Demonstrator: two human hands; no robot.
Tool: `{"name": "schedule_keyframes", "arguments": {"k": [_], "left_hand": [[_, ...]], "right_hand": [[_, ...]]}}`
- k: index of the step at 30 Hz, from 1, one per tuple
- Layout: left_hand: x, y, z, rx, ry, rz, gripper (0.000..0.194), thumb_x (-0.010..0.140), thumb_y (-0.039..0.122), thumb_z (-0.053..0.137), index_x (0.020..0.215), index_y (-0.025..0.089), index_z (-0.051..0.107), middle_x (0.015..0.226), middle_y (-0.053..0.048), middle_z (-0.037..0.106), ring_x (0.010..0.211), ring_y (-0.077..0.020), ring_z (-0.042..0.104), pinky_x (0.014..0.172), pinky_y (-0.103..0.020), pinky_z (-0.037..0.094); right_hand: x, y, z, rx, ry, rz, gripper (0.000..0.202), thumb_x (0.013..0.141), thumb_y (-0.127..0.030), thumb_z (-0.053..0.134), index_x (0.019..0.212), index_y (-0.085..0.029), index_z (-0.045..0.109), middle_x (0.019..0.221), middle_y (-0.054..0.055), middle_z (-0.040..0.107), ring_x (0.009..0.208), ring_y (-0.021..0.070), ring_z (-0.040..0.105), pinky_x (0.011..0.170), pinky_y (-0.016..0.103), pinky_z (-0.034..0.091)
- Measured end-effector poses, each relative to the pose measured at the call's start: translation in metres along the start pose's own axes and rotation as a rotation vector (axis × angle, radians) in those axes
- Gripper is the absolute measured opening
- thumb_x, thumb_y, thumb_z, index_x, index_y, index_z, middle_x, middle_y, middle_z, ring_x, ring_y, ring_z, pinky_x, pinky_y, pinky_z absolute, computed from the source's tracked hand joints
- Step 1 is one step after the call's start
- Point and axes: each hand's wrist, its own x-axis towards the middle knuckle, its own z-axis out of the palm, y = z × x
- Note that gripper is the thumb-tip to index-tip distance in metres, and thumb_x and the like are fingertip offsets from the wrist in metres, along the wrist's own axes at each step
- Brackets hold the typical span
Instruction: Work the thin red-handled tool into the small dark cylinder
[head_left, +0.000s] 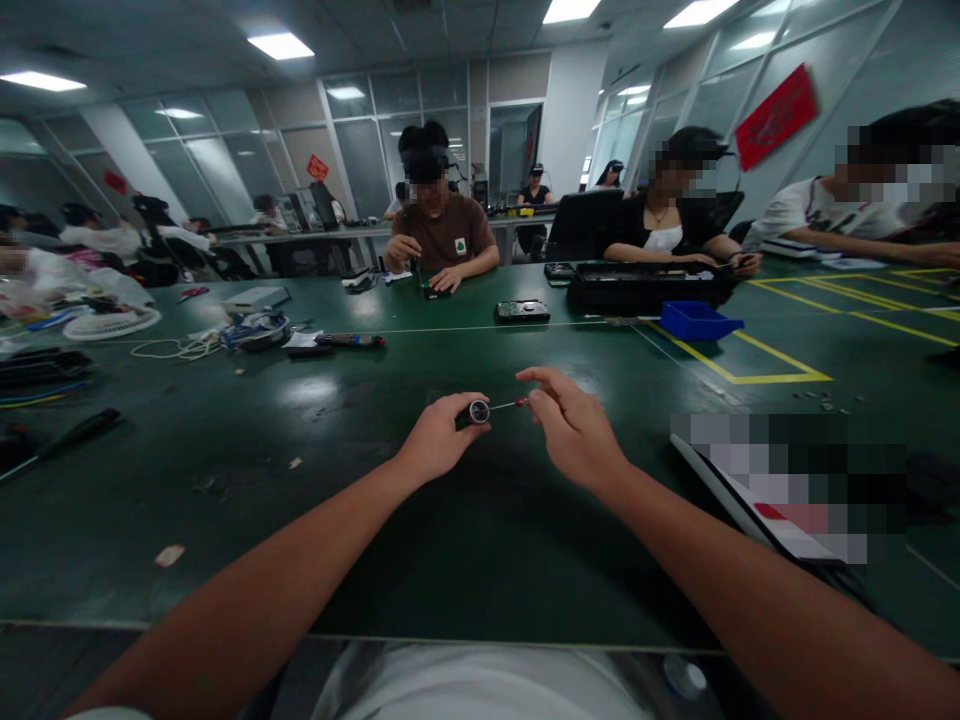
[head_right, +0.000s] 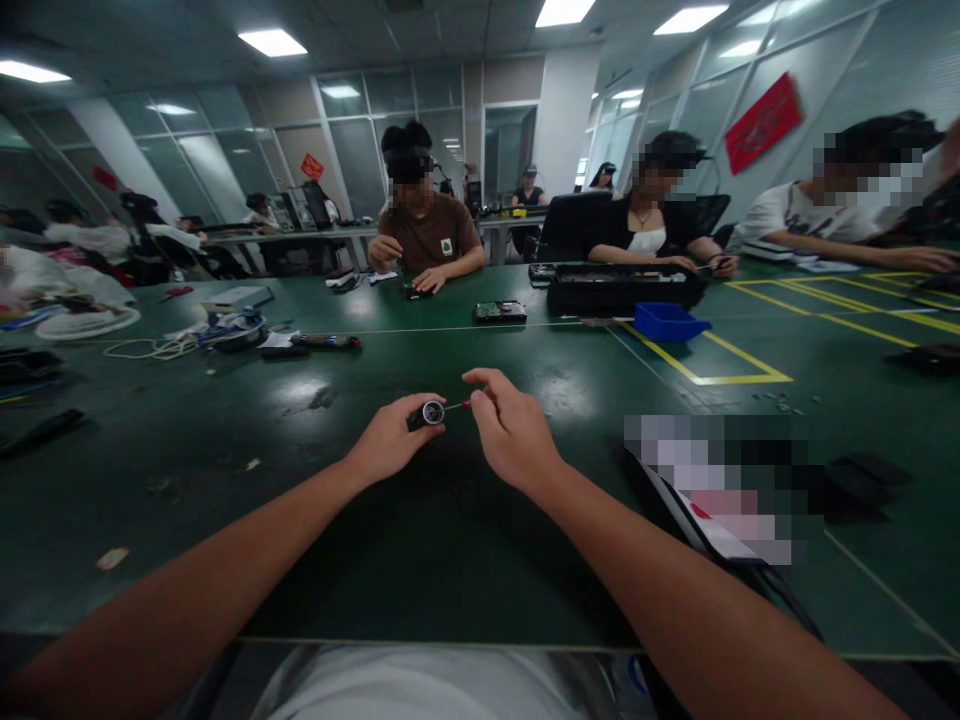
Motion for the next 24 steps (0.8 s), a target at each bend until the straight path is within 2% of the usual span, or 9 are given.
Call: {"name": "schedule_keyframes", "arguments": {"k": [4, 7, 9, 13, 17, 19, 21, 24], "left_hand": [[0.000, -0.002, 0.000, 0.004, -0.005, 0.003, 0.036, 0.087, 0.024, 0.071, 0.122, 0.024, 0.067, 0.125, -0.004, 0.069, 0.119, -0.0241, 0.062, 0.106, -0.042, 0.046], [0.000, 0.000, -0.001, 0.002, -0.002, -0.006, 0.035, 0.087, 0.025, 0.071, 0.122, 0.024, 0.067, 0.123, -0.004, 0.070, 0.116, -0.0239, 0.063, 0.105, -0.040, 0.047], [0.000, 0.002, -0.002, 0.005, 0.006, -0.017, 0.034, 0.088, 0.025, 0.070, 0.122, 0.024, 0.067, 0.121, -0.004, 0.070, 0.114, -0.0235, 0.063, 0.103, -0.039, 0.048], [0.000, 0.005, -0.003, 0.030, 0.006, 0.006, 0.034, 0.089, 0.025, 0.068, 0.123, 0.023, 0.065, 0.118, -0.005, 0.070, 0.109, -0.0229, 0.063, 0.100, -0.039, 0.048], [0.002, 0.005, -0.007, 0.126, 0.009, 0.178, 0.033, 0.090, 0.020, 0.067, 0.123, 0.021, 0.065, 0.119, -0.006, 0.069, 0.113, -0.0227, 0.060, 0.103, -0.041, 0.045], [0.004, 0.004, -0.010, 0.166, 0.019, 0.194, 0.033, 0.091, 0.018, 0.066, 0.123, 0.021, 0.065, 0.120, -0.007, 0.069, 0.113, -0.0227, 0.059, 0.102, -0.041, 0.044], [0.005, 0.003, -0.011, 0.178, 0.022, 0.152, 0.034, 0.090, 0.019, 0.068, 0.124, 0.020, 0.065, 0.119, -0.006, 0.069, 0.111, -0.0230, 0.059, 0.100, -0.041, 0.045], [0.004, 0.004, -0.011, 0.164, 0.005, 0.092, 0.036, 0.089, 0.022, 0.070, 0.124, 0.020, 0.064, 0.115, -0.006, 0.070, 0.108, -0.0231, 0.059, 0.097, -0.040, 0.046]], "right_hand": [[0.000, -0.002, 0.000, 0.005, 0.015, 0.003, 0.034, 0.102, -0.041, 0.039, 0.109, -0.023, 0.067, 0.081, 0.003, 0.069, 0.072, 0.0202, 0.065, 0.065, 0.034, 0.044], [0.000, -0.003, 0.001, 0.021, 0.030, 0.012, 0.028, 0.100, -0.035, 0.043, 0.117, -0.024, 0.062, 0.082, 0.003, 0.069, 0.071, 0.0206, 0.065, 0.066, 0.035, 0.045], [0.000, -0.003, 0.002, 0.082, 0.067, 0.032, 0.024, 0.097, -0.033, 0.049, 0.116, -0.023, 0.059, 0.083, 0.003, 0.070, 0.073, 0.0207, 0.066, 0.068, 0.035, 0.047], [0.005, 0.003, 0.008, 0.297, 0.137, 0.090, 0.020, 0.094, -0.040, 0.055, 0.099, -0.022, 0.061, 0.086, 0.005, 0.070, 0.080, 0.0205, 0.067, 0.074, 0.036, 0.051], [0.013, 0.018, 0.011, 0.571, 0.181, 0.272, 0.027, 0.090, -0.049, 0.058, 0.088, -0.022, 0.062, 0.078, 0.003, 0.066, 0.070, 0.0183, 0.064, 0.069, 0.036, 0.055], [0.017, 0.025, 0.011, 0.694, 0.159, 0.385, 0.029, 0.088, -0.051, 0.059, 0.084, -0.023, 0.060, 0.074, 0.002, 0.063, 0.064, 0.0172, 0.061, 0.066, 0.036, 0.056], [0.018, 0.029, 0.012, 0.690, 0.202, 0.410, 0.029, 0.086, -0.051, 0.062, 0.083, -0.023, 0.059, 0.075, 0.001, 0.063, 0.065, 0.0164, 0.061, 0.065, 0.035, 0.056], [0.016, 0.028, 0.013, 0.603, 0.224, 0.334, 0.029, 0.088, -0.051, 0.061, 0.087, -0.022, 0.060, 0.079, 0.002, 0.066, 0.069, 0.0166, 0.063, 0.068, 0.034, 0.056]]}}
